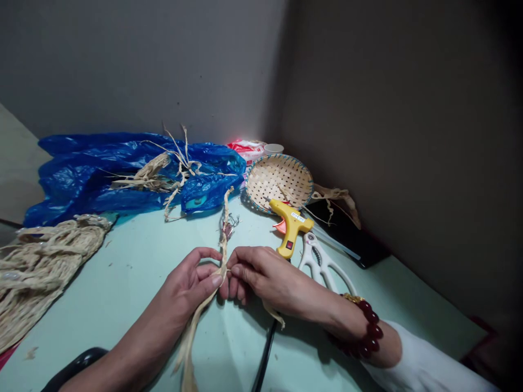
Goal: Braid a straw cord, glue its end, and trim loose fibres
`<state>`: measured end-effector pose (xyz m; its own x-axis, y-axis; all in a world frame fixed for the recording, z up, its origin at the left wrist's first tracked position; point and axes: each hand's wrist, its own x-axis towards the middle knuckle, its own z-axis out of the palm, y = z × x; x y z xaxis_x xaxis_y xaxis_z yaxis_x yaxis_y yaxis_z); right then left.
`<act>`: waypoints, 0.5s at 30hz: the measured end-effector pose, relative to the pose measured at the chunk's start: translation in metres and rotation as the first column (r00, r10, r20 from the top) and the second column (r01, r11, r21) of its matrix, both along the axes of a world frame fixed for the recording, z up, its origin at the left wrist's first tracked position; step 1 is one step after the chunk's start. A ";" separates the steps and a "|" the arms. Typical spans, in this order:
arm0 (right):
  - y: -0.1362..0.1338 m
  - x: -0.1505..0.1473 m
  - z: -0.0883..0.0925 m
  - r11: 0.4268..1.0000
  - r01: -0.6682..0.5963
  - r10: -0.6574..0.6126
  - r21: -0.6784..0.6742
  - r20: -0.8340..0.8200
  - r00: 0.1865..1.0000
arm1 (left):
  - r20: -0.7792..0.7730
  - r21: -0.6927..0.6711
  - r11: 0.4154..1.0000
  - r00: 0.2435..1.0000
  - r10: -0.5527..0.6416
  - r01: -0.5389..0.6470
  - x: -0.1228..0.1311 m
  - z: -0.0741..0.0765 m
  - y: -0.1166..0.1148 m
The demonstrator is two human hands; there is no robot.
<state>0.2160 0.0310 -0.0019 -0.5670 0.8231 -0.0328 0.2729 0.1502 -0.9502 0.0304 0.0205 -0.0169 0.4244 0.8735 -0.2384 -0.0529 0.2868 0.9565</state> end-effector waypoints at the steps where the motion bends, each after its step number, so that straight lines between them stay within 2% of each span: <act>1: -0.001 -0.001 0.000 0.999 0.019 -0.019 -0.030 -0.008 1.000 | 0.000 0.005 1.000 1.000 0.007 -0.007 0.001 0.001 -0.001; 3: -0.002 -0.004 -0.001 0.997 0.059 -0.058 -0.051 0.008 0.998 | -0.053 0.029 0.999 0.998 0.028 -0.027 0.003 0.002 -0.003; 6: -0.003 -0.007 -0.005 0.992 0.123 -0.122 -0.013 0.025 0.992 | -0.149 0.073 0.996 0.987 0.055 -0.044 0.004 0.002 -0.006; 10: -0.004 -0.011 -0.014 0.981 0.187 -0.188 -0.042 -0.019 0.982 | -0.304 0.138 0.990 0.952 0.035 0.008 0.002 0.007 -0.012; 12: -0.006 -0.013 -0.015 0.971 0.241 -0.241 -0.005 0.011 0.971 | -0.489 0.252 0.966 0.869 0.078 0.055 0.000 0.013 -0.015; 15: -0.011 -0.015 -0.010 0.929 0.325 -0.344 0.176 0.087 0.935 | -0.682 0.448 0.878 0.700 0.212 0.171 -0.001 0.020 -0.017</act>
